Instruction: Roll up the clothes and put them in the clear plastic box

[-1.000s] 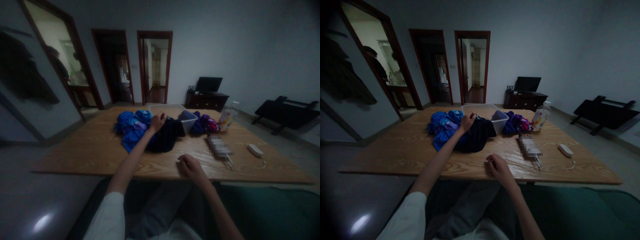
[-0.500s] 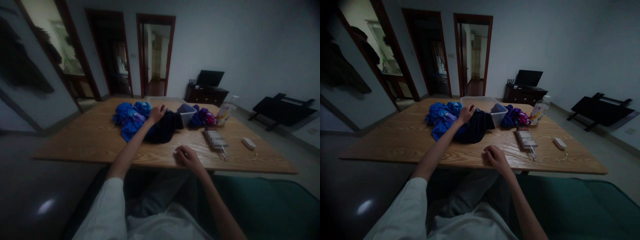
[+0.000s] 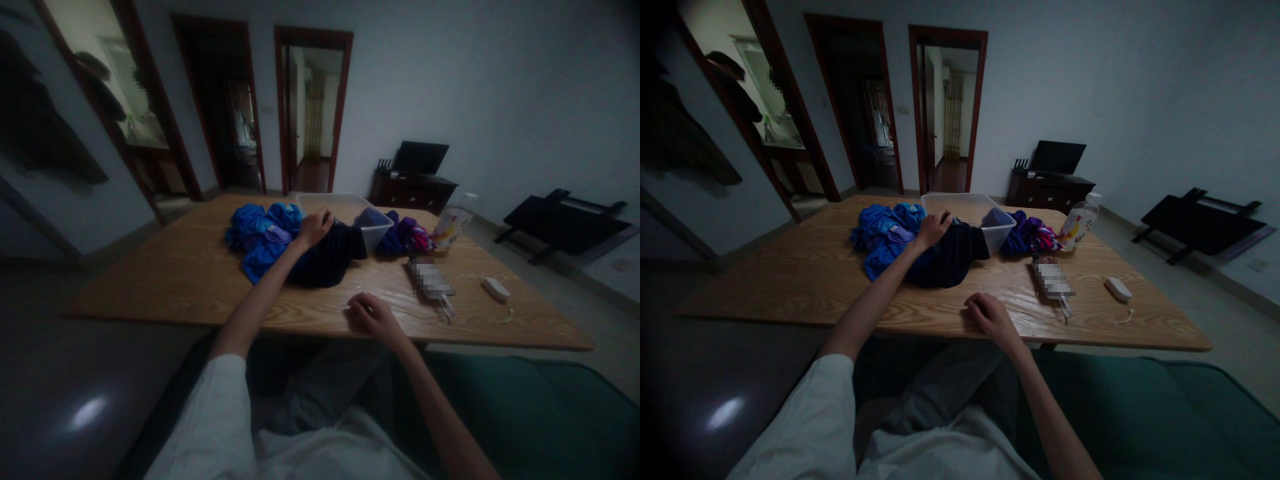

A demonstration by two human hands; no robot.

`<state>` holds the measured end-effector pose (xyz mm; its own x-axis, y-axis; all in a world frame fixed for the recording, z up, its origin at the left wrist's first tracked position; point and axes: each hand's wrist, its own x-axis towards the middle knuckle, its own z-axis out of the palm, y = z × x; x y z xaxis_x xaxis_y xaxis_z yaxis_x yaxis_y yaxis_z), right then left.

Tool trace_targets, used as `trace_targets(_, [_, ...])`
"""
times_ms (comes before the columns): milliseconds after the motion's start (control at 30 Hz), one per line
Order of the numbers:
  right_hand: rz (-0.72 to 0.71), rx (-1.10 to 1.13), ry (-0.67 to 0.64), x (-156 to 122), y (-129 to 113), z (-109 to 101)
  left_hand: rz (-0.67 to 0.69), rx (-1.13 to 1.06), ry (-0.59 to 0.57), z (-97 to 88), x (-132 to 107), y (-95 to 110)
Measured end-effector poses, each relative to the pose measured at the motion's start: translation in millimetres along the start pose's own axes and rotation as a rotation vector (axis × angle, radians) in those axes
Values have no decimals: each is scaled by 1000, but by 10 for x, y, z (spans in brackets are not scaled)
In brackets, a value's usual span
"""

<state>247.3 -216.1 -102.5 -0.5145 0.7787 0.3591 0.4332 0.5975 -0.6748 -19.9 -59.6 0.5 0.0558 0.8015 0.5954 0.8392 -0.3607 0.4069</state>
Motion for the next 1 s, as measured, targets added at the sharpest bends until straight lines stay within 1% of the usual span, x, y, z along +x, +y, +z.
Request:
trace_targets(100, [-27, -11, -22, 3, -3, 8, 11, 10, -5, 6, -1, -5])
trace_targets(200, [-84, -22, -31, 12, -38, 0, 19, 29, 7, 33, 6, -36])
trace_targets(333, [-196, -80, -38, 90, -122, -119, 22, 54, 29, 84, 26, -89])
trace_targets(433, [-287, -131, 38, 224, -174, -286, 13, 75, 46, 98, 29, -92])
trace_targets(533, [-411, -212, 146, 421, -226, -458, 14, 96, 33, 86, 6, -44])
trace_targets(633, [-520, -286, 267, 707, -324, -630, 42, 111, -10, 72, -42, 50])
trace_targets(700, [-541, -329, 329, 970, -401, -757, 62, 129, -38, 67, -75, 123])
trace_targets(767, [-525, -376, 351, 1285, -437, -883, 78, 162, -61, 63, -95, 185])
trace_targets(833, [-437, -462, 329, 1608, -390, -980, 79, 205, -88, 53, -94, 222])
trace_targets(900, [-300, -584, 228, 1883, -261, -1022, 64, 247, -133, 37, -73, 232])
trace_targets(1000, [-63, -659, -23, 2128, -21, -979, 42, 281, -225, 11, -34, 223])
